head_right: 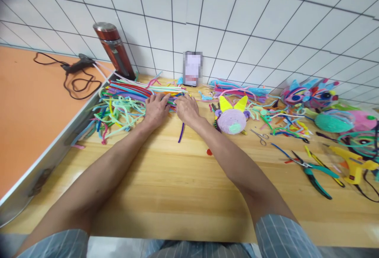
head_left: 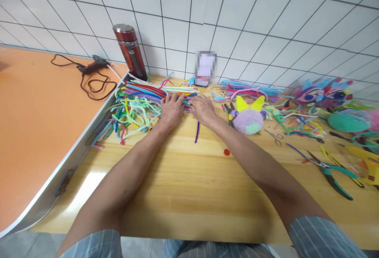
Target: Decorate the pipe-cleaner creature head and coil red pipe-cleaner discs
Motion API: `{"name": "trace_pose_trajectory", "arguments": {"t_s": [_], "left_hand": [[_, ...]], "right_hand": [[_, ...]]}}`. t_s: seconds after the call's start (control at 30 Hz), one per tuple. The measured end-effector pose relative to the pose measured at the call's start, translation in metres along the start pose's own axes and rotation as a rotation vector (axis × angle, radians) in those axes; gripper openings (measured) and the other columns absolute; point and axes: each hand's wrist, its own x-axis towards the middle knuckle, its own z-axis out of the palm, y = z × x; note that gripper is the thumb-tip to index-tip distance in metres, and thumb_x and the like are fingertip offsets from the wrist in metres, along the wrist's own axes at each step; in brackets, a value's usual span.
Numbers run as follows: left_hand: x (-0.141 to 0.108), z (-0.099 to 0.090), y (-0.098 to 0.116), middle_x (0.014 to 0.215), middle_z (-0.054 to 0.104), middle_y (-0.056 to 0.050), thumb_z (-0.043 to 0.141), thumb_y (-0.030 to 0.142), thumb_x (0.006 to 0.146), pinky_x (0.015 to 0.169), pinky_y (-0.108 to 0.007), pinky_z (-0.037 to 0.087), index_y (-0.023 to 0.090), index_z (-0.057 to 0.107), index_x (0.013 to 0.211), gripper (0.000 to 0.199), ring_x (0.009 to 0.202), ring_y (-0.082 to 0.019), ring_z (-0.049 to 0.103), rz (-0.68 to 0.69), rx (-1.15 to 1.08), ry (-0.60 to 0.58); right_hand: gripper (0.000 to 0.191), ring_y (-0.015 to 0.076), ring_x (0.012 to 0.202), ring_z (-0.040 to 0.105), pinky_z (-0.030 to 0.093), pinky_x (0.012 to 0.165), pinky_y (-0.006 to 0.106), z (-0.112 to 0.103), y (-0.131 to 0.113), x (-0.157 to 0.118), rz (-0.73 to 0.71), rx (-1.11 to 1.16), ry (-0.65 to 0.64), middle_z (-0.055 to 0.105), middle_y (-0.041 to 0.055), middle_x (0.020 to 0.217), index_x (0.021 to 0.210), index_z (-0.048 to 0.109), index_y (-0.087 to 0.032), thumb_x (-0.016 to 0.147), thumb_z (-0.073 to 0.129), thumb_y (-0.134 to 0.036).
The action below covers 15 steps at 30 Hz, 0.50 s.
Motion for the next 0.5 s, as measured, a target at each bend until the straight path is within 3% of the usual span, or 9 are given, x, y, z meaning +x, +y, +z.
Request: {"name": "trace_pose_trajectory", "arguments": {"t_s": [0.23, 0.5], "left_hand": [[0.0, -0.012, 0.009, 0.138, 0.068, -0.017, 0.054, 0.029, 0.103, 0.107, -0.056, 0.043, 0.021, 0.073, 0.122, 0.028, 0.13, -0.041, 0.058, -0.051, 0.072, -0.049], [-0.001, -0.019, 0.013, 0.138, 0.068, -0.014, 0.054, 0.026, 0.1, 0.104, -0.052, 0.044, 0.02, 0.07, 0.119, 0.025, 0.13, -0.038, 0.058, -0.049, 0.111, -0.068]], "right_hand": [[0.037, 0.0278, 0.115, 0.071, 0.052, 0.105, 0.04, -0.013, 0.026, 0.029, 0.262, 0.185, 0.245, 0.081, 0.0111, 0.12, 0.115, 0.081, -0.018, 0.097, 0.049, -0.012], [0.039, 0.026, 0.116, 0.074, 0.054, 0.105, 0.037, -0.013, 0.036, 0.059, 0.309, 0.156, 0.141, 0.084, 0.0057, 0.119, 0.112, 0.085, -0.022, 0.095, 0.051, -0.013]]}}
